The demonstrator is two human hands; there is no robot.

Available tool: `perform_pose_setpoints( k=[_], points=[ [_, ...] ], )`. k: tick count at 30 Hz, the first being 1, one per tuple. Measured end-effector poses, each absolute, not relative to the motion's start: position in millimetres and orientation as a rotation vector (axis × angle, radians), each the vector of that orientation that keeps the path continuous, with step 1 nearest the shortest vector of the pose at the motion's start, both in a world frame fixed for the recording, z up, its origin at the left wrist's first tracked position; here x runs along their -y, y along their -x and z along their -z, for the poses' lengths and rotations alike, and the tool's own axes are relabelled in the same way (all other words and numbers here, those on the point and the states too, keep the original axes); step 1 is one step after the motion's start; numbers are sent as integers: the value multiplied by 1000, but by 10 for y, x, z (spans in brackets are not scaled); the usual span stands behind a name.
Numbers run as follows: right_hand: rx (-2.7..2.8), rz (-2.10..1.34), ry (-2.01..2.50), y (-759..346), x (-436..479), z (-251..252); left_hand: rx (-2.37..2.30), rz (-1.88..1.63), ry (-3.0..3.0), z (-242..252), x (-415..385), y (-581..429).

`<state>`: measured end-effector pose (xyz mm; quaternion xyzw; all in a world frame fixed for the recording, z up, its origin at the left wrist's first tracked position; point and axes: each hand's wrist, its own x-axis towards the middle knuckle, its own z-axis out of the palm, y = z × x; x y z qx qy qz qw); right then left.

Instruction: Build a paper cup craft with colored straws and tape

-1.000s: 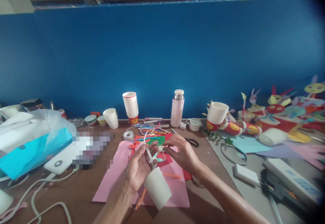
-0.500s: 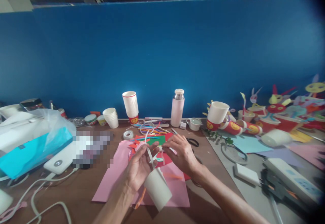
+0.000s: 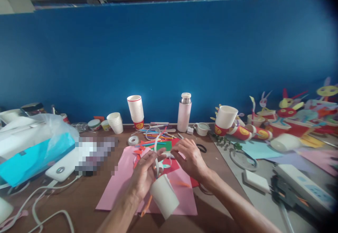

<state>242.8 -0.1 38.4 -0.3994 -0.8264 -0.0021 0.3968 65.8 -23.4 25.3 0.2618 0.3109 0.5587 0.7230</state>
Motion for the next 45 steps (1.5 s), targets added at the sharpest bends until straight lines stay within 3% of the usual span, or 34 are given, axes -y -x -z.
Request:
perform_pose_setpoints(
  k=[6, 12, 18, 45],
  points=[
    [2001, 70, 1170, -2647, -140, -396, -713, -1300, -623, -260, 196, -607],
    [1776, 344, 1582, -3235, -566, -13, -699, -1322, -576, -231, 162, -583],
    [1676, 422, 1707, -3539, -626, 194, -721, -1333, -543, -167, 124, -569],
    [2052, 363, 2094, -3637, -588, 513, -713, -1366, -495, -217, 100, -422]
  ],
)
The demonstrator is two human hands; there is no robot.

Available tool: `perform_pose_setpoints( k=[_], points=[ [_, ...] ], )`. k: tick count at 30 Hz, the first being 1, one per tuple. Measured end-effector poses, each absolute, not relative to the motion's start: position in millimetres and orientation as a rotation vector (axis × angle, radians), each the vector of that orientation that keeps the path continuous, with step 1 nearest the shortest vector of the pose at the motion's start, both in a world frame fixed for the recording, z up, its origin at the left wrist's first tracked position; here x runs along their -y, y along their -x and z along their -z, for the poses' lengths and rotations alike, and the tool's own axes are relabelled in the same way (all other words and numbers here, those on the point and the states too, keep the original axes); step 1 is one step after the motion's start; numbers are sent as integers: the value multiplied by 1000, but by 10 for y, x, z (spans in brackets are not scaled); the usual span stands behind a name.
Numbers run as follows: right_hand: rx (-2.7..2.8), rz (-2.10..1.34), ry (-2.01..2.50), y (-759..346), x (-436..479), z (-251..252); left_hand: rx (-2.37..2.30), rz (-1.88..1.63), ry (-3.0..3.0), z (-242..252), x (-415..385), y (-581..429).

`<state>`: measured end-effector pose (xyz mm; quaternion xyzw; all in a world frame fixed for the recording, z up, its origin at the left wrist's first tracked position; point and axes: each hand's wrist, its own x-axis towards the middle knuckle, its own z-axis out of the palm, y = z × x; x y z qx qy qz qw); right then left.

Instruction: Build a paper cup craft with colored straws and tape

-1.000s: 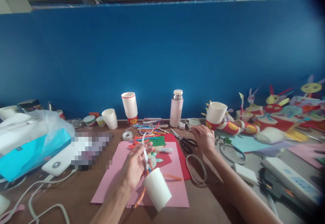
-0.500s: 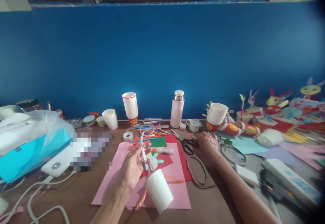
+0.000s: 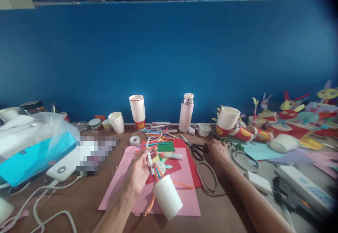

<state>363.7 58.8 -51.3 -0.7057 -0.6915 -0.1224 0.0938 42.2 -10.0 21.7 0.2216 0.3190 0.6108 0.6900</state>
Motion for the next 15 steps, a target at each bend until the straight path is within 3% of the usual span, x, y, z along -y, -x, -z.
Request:
perform_pose_setpoints(
  k=[15],
  points=[
    [2098, 326, 2097, -3679, -430, 481, -690, -1360, -476, -246, 116, -443]
  ],
)
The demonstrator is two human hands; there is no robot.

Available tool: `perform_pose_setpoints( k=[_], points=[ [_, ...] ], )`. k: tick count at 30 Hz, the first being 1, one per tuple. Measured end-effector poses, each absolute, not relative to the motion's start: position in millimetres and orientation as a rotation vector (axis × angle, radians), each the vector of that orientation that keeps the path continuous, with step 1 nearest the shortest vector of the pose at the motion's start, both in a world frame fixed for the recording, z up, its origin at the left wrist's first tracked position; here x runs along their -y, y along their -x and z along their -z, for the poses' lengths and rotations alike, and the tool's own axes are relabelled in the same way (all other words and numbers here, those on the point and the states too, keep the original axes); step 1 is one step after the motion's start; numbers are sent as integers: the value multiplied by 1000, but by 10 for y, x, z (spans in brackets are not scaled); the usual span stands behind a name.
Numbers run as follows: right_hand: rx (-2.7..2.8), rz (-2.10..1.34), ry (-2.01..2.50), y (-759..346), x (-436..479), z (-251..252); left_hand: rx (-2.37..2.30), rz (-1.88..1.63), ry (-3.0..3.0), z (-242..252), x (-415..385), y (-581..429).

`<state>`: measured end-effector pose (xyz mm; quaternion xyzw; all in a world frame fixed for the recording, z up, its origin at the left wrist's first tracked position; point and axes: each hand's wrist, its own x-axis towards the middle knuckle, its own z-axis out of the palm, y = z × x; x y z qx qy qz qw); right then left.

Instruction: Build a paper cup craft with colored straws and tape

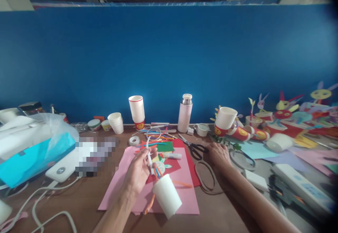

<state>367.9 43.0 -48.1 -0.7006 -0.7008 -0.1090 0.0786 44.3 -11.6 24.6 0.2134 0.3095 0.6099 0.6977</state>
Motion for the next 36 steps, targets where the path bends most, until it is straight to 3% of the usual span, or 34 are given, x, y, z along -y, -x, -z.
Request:
perform_pose_setpoints(
  k=[14, 36],
  points=[
    [1840, 167, 2269, -3819, -802, 223, -699, -1351, -472, -219, 102, -449],
    [1833, 231, 2262, -3788, -852, 354, -703, -1355, -432, -243, 96, -433]
  ],
)
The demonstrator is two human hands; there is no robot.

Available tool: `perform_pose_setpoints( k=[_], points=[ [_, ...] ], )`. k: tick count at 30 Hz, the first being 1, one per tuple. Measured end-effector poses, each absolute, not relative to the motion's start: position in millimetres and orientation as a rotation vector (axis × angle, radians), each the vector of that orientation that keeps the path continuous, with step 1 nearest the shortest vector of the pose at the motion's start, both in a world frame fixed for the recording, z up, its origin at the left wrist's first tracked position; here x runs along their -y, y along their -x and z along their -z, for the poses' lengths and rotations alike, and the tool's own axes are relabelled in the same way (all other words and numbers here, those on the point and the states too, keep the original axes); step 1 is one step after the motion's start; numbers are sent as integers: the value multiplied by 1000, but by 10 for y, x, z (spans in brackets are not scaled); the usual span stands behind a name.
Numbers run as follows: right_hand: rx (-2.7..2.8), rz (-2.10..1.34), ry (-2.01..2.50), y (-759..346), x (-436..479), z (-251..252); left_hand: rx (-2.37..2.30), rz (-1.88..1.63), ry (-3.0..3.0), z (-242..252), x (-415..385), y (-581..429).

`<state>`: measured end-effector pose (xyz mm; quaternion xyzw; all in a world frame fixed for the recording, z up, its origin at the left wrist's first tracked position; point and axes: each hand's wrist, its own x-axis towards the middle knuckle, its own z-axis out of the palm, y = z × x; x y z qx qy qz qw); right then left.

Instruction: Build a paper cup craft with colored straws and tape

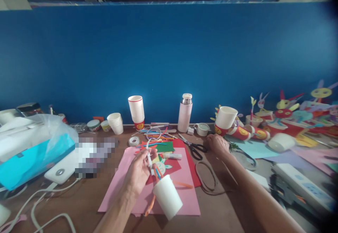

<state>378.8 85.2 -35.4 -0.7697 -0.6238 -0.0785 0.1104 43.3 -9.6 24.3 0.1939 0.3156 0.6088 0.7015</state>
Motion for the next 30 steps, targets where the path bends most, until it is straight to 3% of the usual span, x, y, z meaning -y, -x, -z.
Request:
perform_pose_setpoints(
  k=[30],
  points=[
    [1816, 257, 2263, -3723, -856, 415, -673, -1363, -468, -223, 81, -399]
  ],
)
